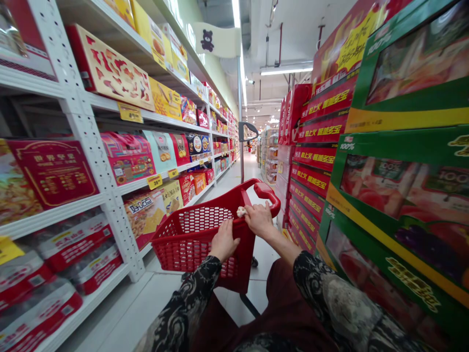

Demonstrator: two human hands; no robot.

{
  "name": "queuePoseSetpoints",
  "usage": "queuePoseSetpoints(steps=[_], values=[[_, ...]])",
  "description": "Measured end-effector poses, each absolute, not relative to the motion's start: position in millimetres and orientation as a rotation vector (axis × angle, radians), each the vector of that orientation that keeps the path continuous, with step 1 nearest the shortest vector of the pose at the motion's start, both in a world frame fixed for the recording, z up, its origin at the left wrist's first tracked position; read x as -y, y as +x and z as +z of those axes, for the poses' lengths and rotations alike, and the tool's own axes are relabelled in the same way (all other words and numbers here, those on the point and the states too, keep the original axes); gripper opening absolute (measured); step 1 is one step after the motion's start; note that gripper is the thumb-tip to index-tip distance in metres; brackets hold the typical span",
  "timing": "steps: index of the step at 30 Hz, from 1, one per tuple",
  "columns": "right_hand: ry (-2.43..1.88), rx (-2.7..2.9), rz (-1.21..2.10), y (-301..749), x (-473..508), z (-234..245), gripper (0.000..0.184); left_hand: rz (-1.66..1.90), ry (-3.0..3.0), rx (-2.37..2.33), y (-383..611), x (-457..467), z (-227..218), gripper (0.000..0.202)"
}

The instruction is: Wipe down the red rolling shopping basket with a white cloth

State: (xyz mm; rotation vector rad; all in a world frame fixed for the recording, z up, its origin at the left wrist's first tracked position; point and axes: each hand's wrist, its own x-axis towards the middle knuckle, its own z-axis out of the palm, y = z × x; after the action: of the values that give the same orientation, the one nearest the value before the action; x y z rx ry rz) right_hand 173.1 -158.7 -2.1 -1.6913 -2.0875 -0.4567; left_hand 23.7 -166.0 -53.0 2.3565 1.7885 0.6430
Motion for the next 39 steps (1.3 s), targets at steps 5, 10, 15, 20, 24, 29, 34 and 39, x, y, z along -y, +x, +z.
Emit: queuePoseSetpoints(steps=[5, 10, 15, 20, 24, 29, 34, 39], values=[[-1.669, 2.144, -0.404, 166.1, 160.0, 1.0, 0.034, 0.966, 2.279, -1.837, 31.5, 159.7, -38.5, 0.065], [-1.686, 2.193, -0.187, 172.4, 158.1, 14.6, 0.037, 1.033, 2.443, -1.584, 59.2, 158.4, -16.8, 0.065], [-1.504, 2.037, -0.055, 178.6, 154.8, 18.9, 0.040, 0.891, 2.307, -1.619, 79.7, 158.0, -3.8, 0.039], [-1.447, 1.845, -0.075, 181.1, 149.0, 17.0, 0.043, 0.811, 2.298, -1.693, 75.3, 156.5, 2.3, 0.029], [-1.437, 1.875, -0.160, 182.6, 146.5, 11.3, 0.040, 0.742, 2.221, -1.780, 47.2, 150.2, -10.0, 0.031], [-1.546, 2.021, -0.226, 178.0, 148.9, -0.4, 0.037, 0.744, 2.196, -1.884, 21.2, 140.2, -34.0, 0.033], [-1.569, 2.076, -0.342, 174.1, 153.1, -10.0, 0.034, 0.810, 2.333, -1.828, 30.8, 138.7, -42.5, 0.031], [-1.533, 2.071, -0.380, 176.7, 155.5, -12.7, 0.033, 0.943, 2.352, -1.696, 41.6, 134.7, -46.6, 0.036]])
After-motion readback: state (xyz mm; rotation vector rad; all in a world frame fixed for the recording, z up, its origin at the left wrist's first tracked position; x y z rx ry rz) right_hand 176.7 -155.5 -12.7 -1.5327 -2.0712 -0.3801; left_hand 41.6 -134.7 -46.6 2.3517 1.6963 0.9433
